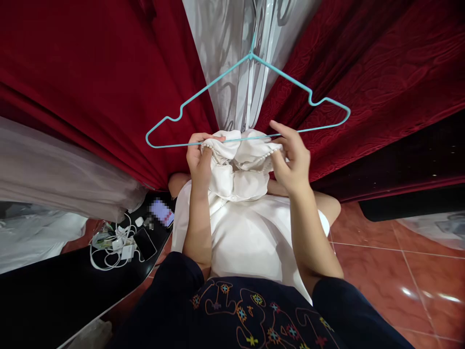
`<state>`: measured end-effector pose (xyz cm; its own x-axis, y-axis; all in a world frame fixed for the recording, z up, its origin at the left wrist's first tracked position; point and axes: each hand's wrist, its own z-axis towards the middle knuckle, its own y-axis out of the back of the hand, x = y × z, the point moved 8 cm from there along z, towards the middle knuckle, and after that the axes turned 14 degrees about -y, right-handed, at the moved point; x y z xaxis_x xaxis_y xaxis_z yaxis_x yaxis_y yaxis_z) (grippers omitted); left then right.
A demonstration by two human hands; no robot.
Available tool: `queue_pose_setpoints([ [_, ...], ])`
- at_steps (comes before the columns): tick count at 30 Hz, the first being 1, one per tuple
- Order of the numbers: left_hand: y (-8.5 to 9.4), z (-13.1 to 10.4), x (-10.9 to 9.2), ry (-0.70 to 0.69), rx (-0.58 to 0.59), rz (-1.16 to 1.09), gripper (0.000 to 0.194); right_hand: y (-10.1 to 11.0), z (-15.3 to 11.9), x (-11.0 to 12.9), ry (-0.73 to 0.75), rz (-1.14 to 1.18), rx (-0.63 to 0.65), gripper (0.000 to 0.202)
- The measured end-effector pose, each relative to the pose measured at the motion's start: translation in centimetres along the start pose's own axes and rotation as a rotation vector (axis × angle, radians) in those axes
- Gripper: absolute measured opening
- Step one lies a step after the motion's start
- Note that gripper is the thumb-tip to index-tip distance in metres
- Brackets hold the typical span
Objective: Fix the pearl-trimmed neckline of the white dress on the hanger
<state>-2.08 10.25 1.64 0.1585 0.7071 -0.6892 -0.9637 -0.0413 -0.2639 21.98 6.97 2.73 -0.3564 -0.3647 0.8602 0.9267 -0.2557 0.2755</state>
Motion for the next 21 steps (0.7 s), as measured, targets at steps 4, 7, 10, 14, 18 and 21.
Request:
queue_pose_setpoints([
  [4, 0.2, -0.3, 0.2, 0.038, 0.013, 0.033, 0.038, -2.7, 0.8, -1.2, -0.038, 0.072, 0.027, 0.028],
  [7, 0.6, -0.5, 0.1, 0.034, 0.058, 0.087, 0.035, -2.2, 0.4, -1.7, -0.004, 0.077, -0.026, 0.027],
  [10, 2.5, -0.3, -0.2, -0.057, 0.077, 0.244, 0.034, -1.0, 0.0, -1.5, 0.044, 0.035, -0.006, 0.028],
  [14, 8.1, 0.3, -0.2, -0.102, -0.095, 0.457, 0.025, 0.9, 0.5, -1.4, 0.039, -0.021, -0.005, 0.028],
  [18, 13.2, 1.3, -2.1, -0.156, -0.328, 0.581, 0.015, 1.6, 1.0, -1.4, -0.027, -0.040, -0.026, 0.031],
  [21, 14.0, 3.2, -4.4, -0.242, -0.325, 0.566, 0.006, 1.3, 1.1, -1.2, -0.054, -0.043, -0.027, 0.036],
])
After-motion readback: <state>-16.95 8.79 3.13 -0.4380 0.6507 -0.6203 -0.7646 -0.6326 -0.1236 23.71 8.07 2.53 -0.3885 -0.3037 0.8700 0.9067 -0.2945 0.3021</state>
